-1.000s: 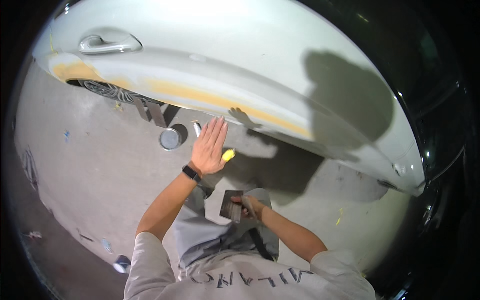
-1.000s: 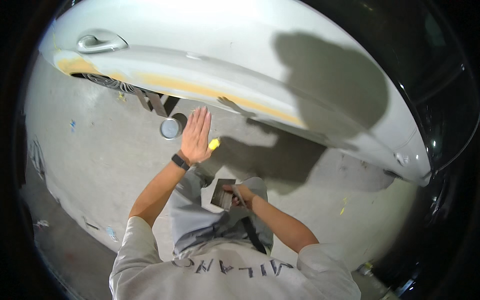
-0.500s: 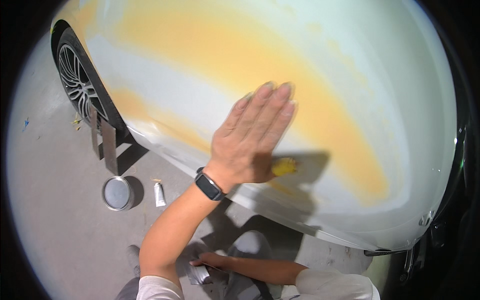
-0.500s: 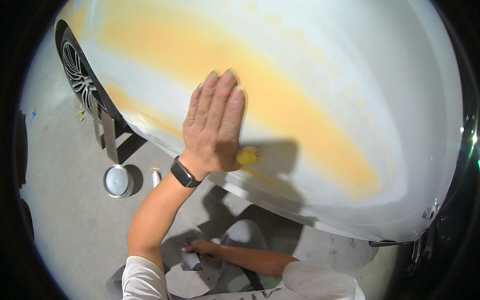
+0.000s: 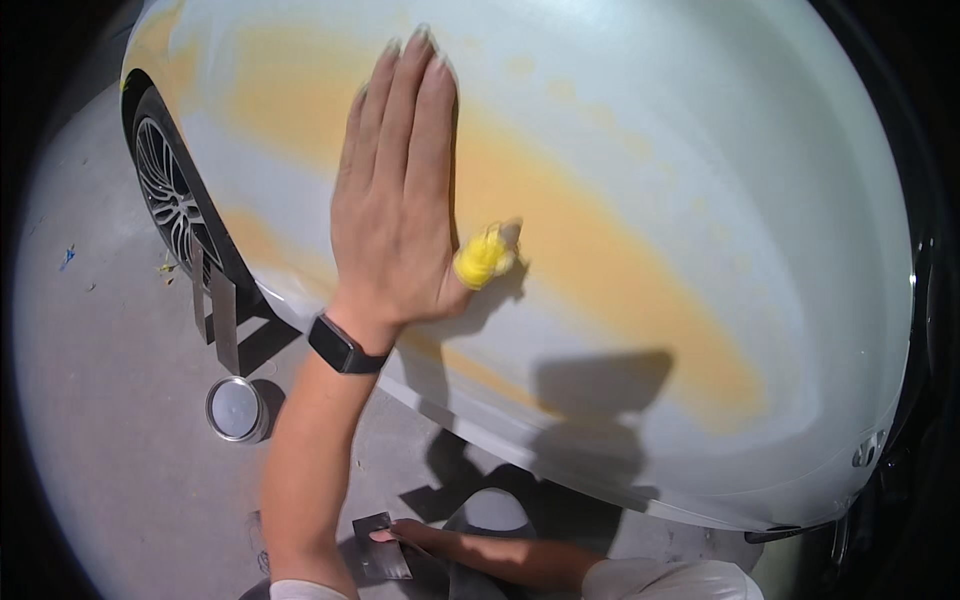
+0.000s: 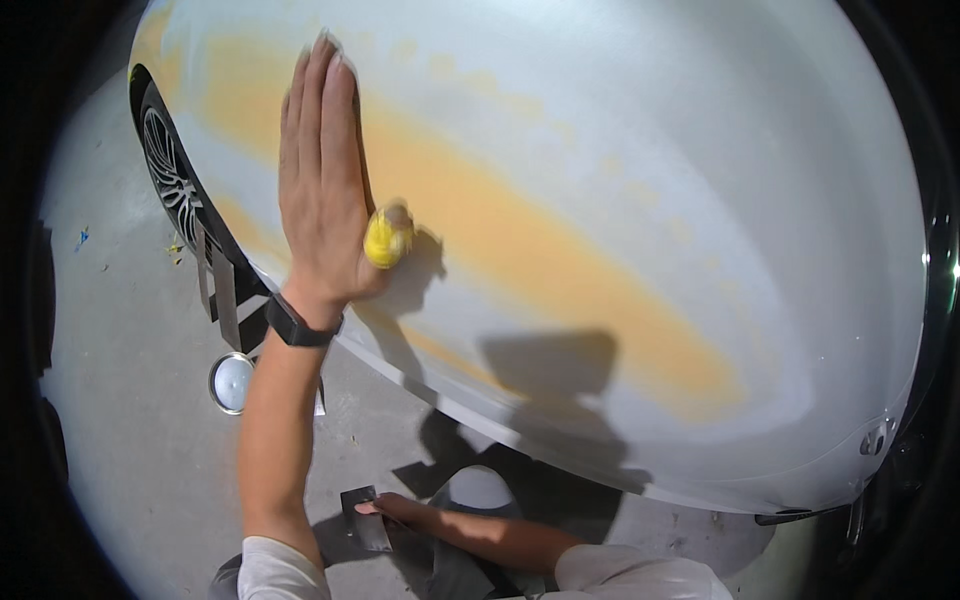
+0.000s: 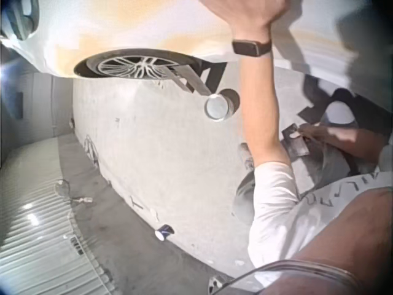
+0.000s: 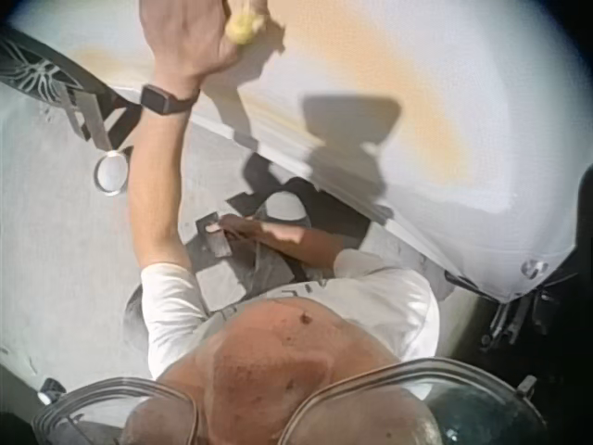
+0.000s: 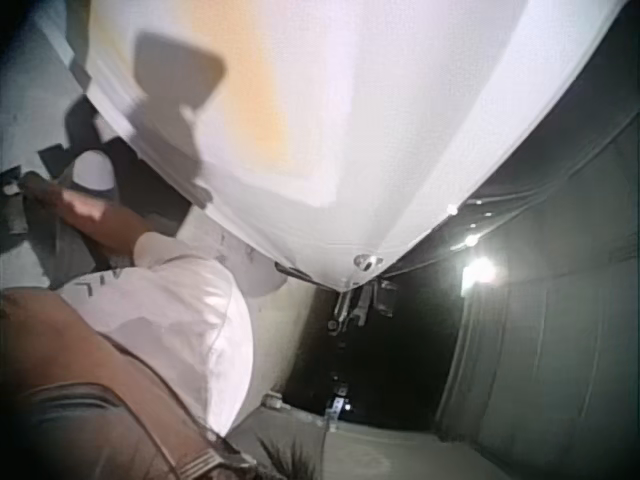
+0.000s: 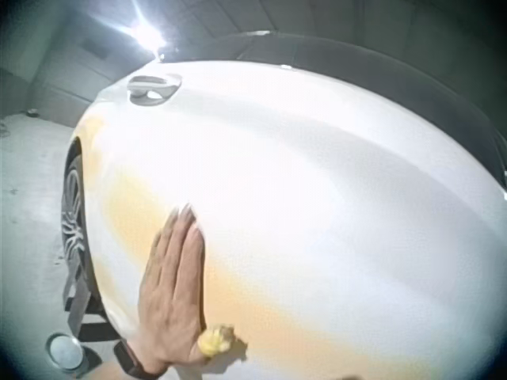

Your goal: The person mixes body filler with a hardener on a metal palette, then uses a spreader to apply the filler to a damaged area on the front bumper of a white car. The person smooths the filler across the surface and cleans the spreader between applications.

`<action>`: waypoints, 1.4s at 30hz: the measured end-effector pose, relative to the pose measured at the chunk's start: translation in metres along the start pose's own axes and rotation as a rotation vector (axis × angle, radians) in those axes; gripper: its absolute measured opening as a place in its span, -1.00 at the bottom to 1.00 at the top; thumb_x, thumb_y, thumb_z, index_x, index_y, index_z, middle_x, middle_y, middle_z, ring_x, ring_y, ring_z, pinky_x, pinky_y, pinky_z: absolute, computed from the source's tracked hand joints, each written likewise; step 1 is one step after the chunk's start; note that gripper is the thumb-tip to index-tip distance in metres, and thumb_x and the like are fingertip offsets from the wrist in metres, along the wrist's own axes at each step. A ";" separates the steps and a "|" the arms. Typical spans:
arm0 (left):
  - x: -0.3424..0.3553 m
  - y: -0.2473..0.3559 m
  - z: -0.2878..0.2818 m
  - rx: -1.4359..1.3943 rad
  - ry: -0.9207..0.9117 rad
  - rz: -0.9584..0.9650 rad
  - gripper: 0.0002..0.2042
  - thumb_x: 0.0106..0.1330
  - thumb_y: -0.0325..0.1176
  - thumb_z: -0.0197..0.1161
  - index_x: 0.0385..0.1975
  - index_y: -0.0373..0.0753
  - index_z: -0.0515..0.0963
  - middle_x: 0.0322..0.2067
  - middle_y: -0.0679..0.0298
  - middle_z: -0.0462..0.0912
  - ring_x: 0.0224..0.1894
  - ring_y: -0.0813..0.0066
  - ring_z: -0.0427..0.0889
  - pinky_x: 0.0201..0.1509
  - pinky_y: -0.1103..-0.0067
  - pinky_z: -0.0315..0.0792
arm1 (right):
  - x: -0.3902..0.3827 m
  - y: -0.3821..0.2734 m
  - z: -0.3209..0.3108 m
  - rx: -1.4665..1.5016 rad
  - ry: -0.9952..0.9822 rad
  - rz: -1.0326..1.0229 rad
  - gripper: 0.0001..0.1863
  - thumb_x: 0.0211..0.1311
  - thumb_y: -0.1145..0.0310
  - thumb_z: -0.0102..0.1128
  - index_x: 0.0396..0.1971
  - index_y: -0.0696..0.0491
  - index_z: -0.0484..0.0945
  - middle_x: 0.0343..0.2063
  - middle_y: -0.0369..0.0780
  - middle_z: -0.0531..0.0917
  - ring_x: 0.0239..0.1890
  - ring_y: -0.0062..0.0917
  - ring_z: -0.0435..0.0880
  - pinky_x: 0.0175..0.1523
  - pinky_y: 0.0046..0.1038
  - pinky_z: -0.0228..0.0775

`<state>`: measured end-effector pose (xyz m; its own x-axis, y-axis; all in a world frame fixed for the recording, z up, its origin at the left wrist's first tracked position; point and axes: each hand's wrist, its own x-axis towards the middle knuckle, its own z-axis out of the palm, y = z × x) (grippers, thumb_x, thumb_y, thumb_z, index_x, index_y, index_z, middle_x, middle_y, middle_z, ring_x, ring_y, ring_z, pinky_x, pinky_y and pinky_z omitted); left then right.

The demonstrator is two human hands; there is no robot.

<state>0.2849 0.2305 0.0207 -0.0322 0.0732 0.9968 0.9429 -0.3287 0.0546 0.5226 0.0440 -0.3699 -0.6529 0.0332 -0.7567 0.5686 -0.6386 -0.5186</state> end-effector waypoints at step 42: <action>-0.218 0.019 0.035 -0.220 -0.241 -0.231 -0.13 0.37 0.19 0.17 0.48 -0.37 0.18 0.47 -0.18 0.22 0.51 -0.22 0.19 0.57 0.02 0.07 | 0.008 0.019 -0.012 -0.033 0.070 0.134 -0.54 0.35 -0.08 0.33 -0.24 0.09 0.72 -0.38 -0.32 0.72 -0.37 -0.66 0.64 -0.23 -0.43 0.46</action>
<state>0.3210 0.2410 -0.1981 -0.1317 0.3787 0.9161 0.8255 -0.4697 0.3128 0.5339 0.0410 -0.3904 -0.5344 0.0032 -0.8452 0.6651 -0.6155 -0.4229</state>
